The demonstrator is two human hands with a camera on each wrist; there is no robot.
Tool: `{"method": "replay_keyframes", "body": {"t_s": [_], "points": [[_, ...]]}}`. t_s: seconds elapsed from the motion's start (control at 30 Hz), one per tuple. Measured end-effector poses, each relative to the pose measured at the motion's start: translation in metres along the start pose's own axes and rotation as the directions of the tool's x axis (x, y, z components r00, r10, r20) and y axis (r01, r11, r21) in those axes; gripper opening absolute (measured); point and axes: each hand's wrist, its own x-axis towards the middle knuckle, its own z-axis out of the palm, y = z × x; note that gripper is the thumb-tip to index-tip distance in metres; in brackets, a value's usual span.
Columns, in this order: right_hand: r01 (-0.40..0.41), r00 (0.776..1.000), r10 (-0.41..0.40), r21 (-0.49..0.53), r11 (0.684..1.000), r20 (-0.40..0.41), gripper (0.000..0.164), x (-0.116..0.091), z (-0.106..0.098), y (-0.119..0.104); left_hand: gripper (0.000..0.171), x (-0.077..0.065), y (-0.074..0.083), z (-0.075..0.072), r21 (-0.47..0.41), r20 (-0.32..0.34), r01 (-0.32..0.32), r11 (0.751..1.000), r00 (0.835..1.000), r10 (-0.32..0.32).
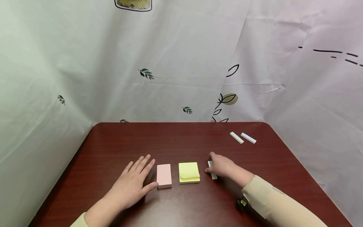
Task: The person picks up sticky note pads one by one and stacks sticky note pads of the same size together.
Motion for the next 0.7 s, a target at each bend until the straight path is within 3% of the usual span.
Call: {"method": "replay_keyframes", "body": {"t_s": [0.2,0.3,0.7], "points": [[-0.017,0.999,0.013,0.102,0.995,0.039,0.043,-0.0006,0.0017,-0.0013,0.077,-0.0014,0.0003,-0.0022,-0.005,0.005,0.006,1.000,1.000,-0.006],[-0.007,0.999,0.003,0.105,0.994,0.033,0.038,-0.0010,0.0011,-0.0012,0.077,-0.0015,0.0011,-0.0037,-0.005,0.009,0.008,1.000,1.000,-0.008],[0.057,0.994,-0.064,-0.087,0.995,-0.083,0.023,-0.0036,0.0002,-0.0017,0.077,-0.0024,0.0003,-0.0007,-0.009,-0.015,0.001,1.000,1.000,-0.002]]}}
